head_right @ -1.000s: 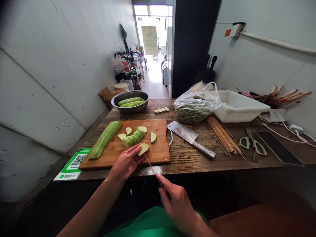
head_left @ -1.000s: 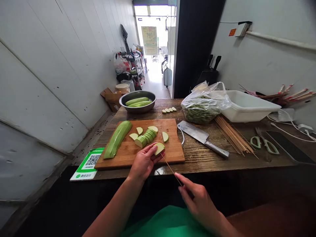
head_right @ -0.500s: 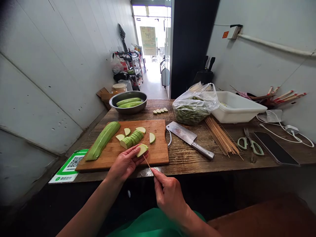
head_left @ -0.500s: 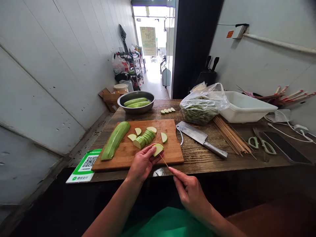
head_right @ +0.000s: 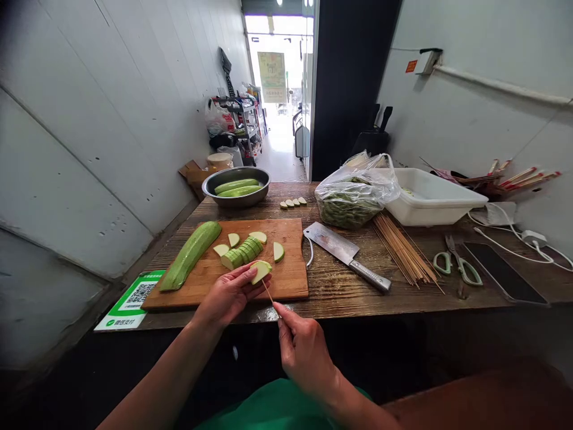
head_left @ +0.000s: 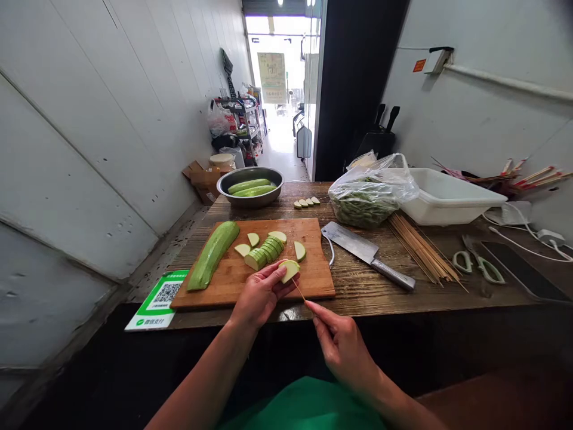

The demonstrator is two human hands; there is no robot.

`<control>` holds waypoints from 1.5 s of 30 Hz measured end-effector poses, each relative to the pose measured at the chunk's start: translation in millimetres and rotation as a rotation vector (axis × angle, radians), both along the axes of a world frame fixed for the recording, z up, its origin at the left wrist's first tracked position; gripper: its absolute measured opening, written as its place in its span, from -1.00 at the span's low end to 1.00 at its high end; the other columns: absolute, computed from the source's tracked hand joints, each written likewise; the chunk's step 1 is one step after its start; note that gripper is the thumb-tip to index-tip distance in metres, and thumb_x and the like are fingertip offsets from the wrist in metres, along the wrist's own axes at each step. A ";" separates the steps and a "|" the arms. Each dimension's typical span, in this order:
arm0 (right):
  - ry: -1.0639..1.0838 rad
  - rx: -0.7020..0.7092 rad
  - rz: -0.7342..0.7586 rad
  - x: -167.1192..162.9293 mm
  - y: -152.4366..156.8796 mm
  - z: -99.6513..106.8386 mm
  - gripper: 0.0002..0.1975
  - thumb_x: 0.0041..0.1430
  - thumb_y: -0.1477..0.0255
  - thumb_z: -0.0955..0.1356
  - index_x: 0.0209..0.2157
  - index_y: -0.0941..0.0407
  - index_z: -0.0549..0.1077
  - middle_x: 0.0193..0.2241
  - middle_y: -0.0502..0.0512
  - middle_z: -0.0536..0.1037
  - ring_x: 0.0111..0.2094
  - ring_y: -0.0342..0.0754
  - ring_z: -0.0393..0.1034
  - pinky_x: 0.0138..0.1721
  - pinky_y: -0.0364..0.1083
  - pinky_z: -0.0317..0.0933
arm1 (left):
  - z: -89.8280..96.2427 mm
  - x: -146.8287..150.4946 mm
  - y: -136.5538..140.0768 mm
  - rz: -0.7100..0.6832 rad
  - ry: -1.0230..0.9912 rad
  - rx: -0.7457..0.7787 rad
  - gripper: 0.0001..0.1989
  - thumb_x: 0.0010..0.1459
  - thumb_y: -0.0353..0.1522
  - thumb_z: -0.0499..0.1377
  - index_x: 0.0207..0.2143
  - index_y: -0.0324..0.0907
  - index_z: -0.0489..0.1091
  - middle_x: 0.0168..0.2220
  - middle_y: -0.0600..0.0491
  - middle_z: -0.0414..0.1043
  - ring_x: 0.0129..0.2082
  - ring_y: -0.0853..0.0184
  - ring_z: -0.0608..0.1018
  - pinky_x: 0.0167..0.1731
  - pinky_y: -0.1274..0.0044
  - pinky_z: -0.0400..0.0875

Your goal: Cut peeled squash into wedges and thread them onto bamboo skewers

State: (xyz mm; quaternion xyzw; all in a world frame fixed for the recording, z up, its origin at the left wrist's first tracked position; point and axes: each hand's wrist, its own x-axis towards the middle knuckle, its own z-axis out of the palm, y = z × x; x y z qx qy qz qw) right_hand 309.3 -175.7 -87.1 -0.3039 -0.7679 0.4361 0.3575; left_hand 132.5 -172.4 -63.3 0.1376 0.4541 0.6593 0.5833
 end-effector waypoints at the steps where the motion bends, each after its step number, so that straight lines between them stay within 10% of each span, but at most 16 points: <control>1: 0.005 -0.007 0.001 -0.3 0.8 0.0 -0.66 0.18 0.49 0.19 -0.02 0.19 0.38 -0.18 0.20 0.52 -0.19 0.00 0.43 -0.18 -0.11 0.32 | 0.5 -0.3 0.4 -0.003 0.001 -0.006 -0.83 -0.01 -0.56 0.15 -0.29 -0.35 0.40 -0.31 -0.11 0.48 -0.32 0.22 0.54 -0.20 0.35 0.43; 13: 0.134 -0.177 -0.019 -16.5 -1.1 -16.4 -0.63 0.17 0.30 0.23 -0.06 0.18 0.43 -0.64 0.03 0.43 -0.52 -0.09 0.37 -0.53 -0.18 0.28 | 4.5 15.1 13.2 0.073 -0.387 0.155 -0.62 0.18 -0.22 -0.07 -0.24 -0.36 0.33 -0.16 -0.25 0.39 -0.08 0.08 0.42 -0.14 0.22 0.35; 20: 0.144 -0.212 -0.001 -19.2 -0.5 -17.1 -0.61 0.17 0.27 0.23 -0.07 0.19 0.43 -0.70 -0.02 0.34 -0.62 -0.16 0.26 -0.63 -0.21 0.19 | -0.6 21.0 20.0 0.179 -0.385 0.115 -0.54 0.19 -0.17 -0.16 -0.38 -0.35 0.33 -0.46 -0.13 0.39 -0.44 0.24 0.50 -0.29 0.34 0.42; 38: 0.131 -0.143 0.001 -29.1 -5.6 -11.1 -0.62 0.18 0.42 0.19 -0.01 0.23 0.37 -0.12 0.26 0.47 -0.15 0.07 0.40 -0.23 -0.05 0.35 | -9.1 31.6 27.3 0.318 -0.317 0.103 -0.69 0.12 -0.30 -0.12 -0.51 -0.28 0.28 -0.64 0.01 0.25 -0.68 0.40 0.32 -0.54 0.48 0.35; 45: 0.115 -0.123 -0.003 -32.5 -3.2 -9.6 -0.63 0.19 0.46 0.19 0.02 0.19 0.35 -0.17 0.22 0.51 -0.37 -0.02 0.47 -0.24 -0.04 0.36 | -9.3 30.6 28.7 0.310 -0.278 0.100 -0.72 0.10 -0.32 -0.11 -0.52 -0.28 0.28 -0.64 0.01 0.25 -0.68 0.39 0.32 -0.56 0.48 0.35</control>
